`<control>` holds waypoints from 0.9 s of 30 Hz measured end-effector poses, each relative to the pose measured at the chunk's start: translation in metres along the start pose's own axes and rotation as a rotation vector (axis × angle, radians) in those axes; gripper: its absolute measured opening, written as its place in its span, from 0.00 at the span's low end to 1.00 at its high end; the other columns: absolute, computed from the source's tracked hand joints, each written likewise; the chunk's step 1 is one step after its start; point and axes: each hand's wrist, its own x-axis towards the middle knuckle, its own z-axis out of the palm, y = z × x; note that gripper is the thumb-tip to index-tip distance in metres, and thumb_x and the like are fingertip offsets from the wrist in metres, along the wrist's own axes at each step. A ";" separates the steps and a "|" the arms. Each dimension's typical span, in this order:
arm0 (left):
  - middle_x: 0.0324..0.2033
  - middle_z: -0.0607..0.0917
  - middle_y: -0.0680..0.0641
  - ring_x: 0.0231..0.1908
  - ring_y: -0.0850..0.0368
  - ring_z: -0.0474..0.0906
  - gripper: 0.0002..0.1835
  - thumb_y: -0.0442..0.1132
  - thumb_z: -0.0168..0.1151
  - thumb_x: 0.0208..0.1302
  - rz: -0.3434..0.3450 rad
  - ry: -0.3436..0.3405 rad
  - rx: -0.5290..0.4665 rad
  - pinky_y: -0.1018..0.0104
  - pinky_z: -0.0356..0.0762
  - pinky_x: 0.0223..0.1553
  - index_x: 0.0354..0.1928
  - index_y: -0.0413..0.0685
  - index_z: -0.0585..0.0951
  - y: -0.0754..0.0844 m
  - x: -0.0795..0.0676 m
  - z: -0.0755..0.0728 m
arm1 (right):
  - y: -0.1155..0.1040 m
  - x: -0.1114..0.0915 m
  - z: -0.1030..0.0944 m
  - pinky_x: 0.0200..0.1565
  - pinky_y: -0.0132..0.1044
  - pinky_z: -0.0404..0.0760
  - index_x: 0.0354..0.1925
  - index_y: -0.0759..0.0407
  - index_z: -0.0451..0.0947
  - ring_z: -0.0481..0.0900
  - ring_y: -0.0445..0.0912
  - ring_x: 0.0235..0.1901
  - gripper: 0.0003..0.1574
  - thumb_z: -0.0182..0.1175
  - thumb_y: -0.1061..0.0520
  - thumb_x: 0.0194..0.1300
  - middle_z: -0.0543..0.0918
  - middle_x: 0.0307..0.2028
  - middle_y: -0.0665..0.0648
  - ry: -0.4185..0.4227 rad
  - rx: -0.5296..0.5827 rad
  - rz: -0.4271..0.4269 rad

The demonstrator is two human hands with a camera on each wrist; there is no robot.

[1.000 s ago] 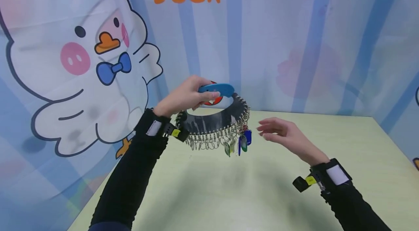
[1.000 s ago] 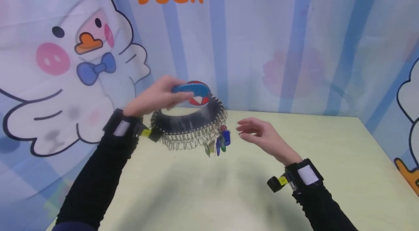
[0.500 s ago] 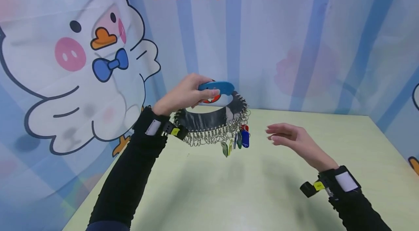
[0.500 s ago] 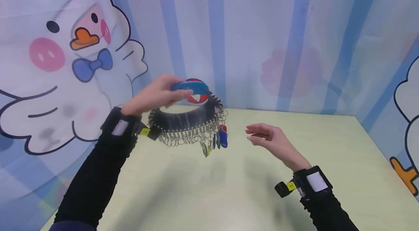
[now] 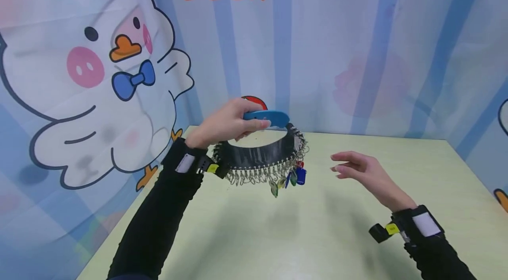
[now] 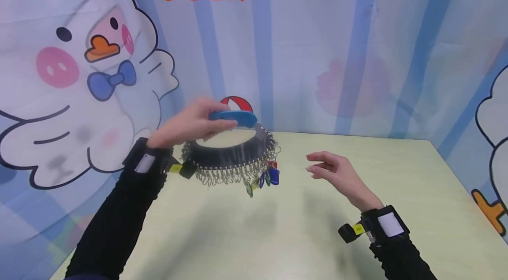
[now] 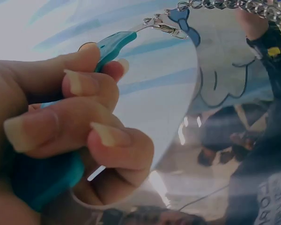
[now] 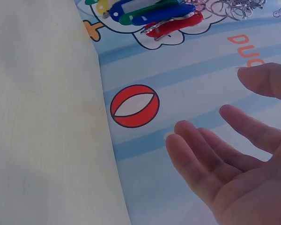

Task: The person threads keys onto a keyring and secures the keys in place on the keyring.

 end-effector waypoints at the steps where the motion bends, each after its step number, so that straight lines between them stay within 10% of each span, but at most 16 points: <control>1: 0.16 0.68 0.49 0.17 0.54 0.62 0.10 0.43 0.59 0.68 0.001 -0.014 -0.015 0.65 0.62 0.20 0.32 0.44 0.77 -0.002 0.000 0.003 | 0.001 -0.002 -0.001 0.50 0.27 0.79 0.63 0.59 0.69 0.82 0.33 0.47 0.28 0.54 0.48 0.71 0.77 0.59 0.59 0.009 -0.008 0.002; 15: 0.18 0.66 0.49 0.15 0.56 0.55 0.16 0.43 0.57 0.69 -0.097 -0.335 -0.451 0.65 0.57 0.19 0.40 0.32 0.79 -0.101 0.029 0.074 | 0.011 -0.029 -0.012 0.49 0.26 0.78 0.63 0.61 0.68 0.83 0.33 0.45 0.28 0.53 0.47 0.72 0.80 0.53 0.47 0.072 -0.020 0.060; 22: 0.18 0.67 0.51 0.15 0.60 0.56 0.13 0.41 0.52 0.72 -0.310 -0.299 -0.563 0.66 0.59 0.21 0.36 0.37 0.78 -0.177 0.046 0.103 | 0.025 -0.039 -0.001 0.47 0.28 0.80 0.63 0.63 0.69 0.82 0.31 0.46 0.29 0.54 0.48 0.71 0.79 0.57 0.56 0.077 0.026 0.106; 27: 0.18 0.69 0.51 0.22 0.57 0.62 0.14 0.43 0.57 0.69 -0.412 -0.204 -0.360 0.63 0.62 0.33 0.27 0.42 0.76 -0.213 0.038 0.120 | 0.035 -0.046 0.017 0.46 0.30 0.82 0.62 0.65 0.69 0.83 0.38 0.46 0.29 0.55 0.48 0.70 0.76 0.58 0.68 0.084 0.053 0.173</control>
